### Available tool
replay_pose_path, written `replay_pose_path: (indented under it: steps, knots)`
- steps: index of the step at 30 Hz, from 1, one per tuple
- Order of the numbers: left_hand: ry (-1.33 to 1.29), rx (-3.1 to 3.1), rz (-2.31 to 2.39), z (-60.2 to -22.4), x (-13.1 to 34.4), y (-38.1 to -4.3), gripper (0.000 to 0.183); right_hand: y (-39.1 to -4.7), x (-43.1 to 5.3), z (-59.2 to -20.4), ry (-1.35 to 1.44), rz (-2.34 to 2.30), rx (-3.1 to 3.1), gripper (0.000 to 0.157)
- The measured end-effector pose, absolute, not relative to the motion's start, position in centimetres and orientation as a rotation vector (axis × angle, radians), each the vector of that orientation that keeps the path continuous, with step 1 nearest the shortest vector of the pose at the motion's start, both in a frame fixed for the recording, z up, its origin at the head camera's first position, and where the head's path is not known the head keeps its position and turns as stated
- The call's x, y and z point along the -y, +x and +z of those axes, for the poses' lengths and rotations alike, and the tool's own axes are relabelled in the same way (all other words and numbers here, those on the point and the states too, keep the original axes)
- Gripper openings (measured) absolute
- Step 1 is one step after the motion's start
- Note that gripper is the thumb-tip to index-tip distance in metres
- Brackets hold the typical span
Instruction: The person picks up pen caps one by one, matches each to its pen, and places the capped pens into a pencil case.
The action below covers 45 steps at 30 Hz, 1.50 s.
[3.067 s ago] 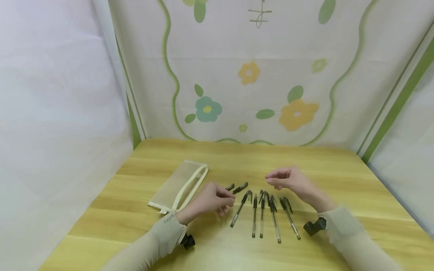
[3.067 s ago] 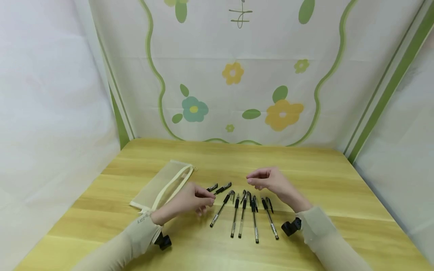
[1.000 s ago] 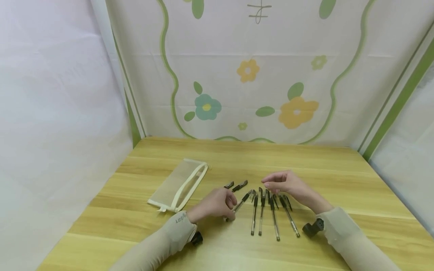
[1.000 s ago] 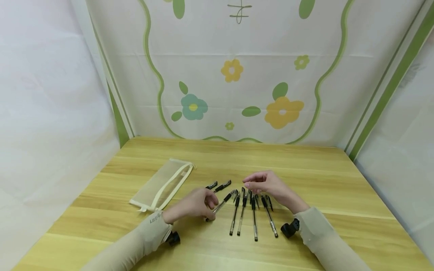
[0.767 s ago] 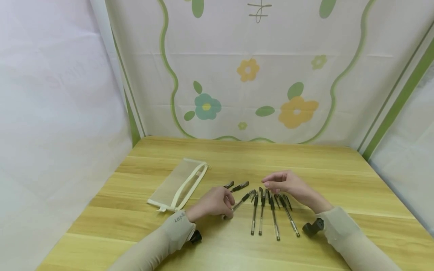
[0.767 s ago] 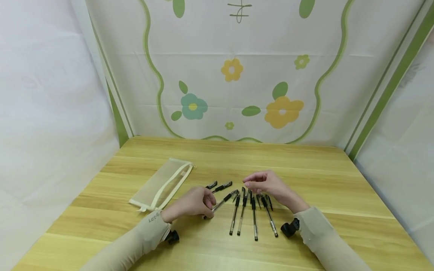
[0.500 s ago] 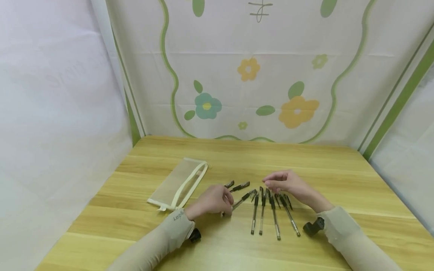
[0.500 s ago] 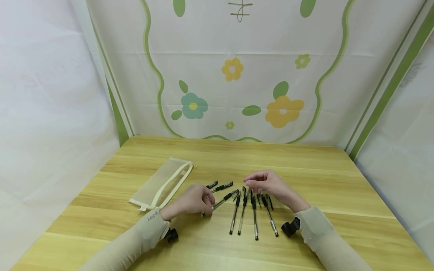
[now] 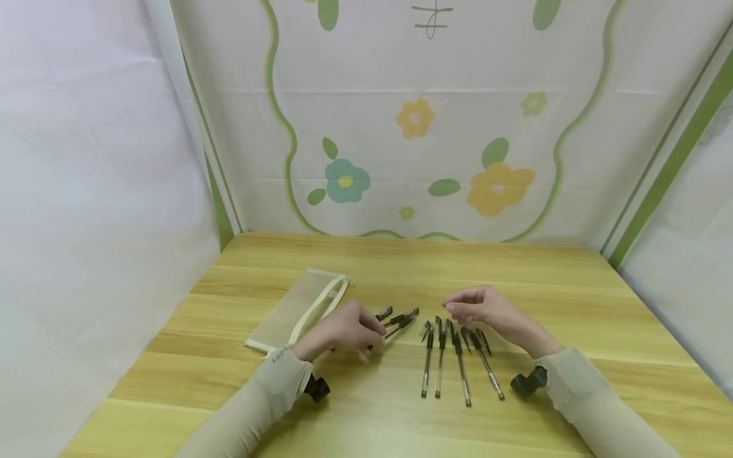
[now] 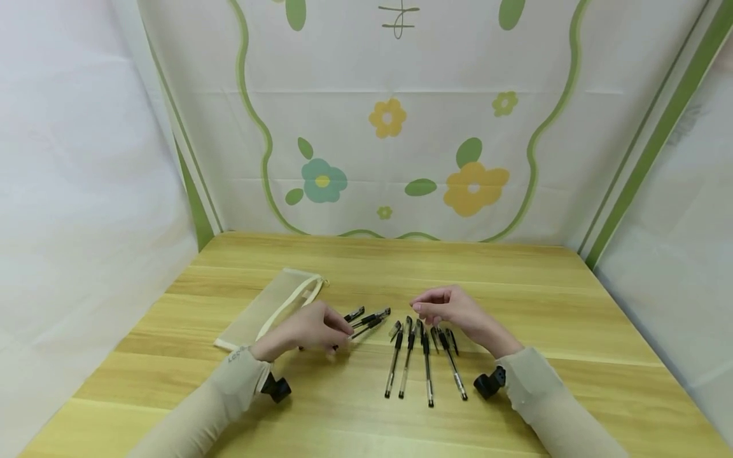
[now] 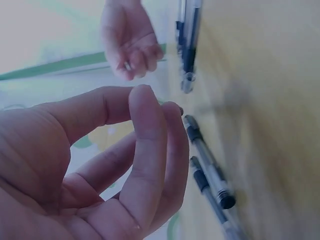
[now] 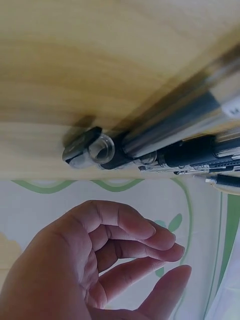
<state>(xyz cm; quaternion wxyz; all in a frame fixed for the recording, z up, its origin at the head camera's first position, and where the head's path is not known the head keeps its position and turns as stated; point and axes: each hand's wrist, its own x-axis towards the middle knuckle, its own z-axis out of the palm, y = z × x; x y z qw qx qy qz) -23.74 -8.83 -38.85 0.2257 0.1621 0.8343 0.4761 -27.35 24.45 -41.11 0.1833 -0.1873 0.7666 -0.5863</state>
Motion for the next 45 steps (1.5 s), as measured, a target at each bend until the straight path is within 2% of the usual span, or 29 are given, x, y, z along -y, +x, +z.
replay_pose_path:
  steps: [18,28,45]
  knots:
    - [0.492,-2.108,1.528,-37.2,10.8,-25.0,0.027,-27.6,-22.6,-40.4,-0.560,-1.468,-2.309,0.039]
    - [0.485,-2.075,1.618,-35.9,11.0,-25.1,0.027,-29.4,-21.7,-41.6,-0.821,-1.275,-2.419,0.022]
    - [0.486,-2.056,1.618,-35.7,11.1,-25.0,0.026,-31.4,-20.2,-42.2,-0.988,-1.165,-2.284,0.016]
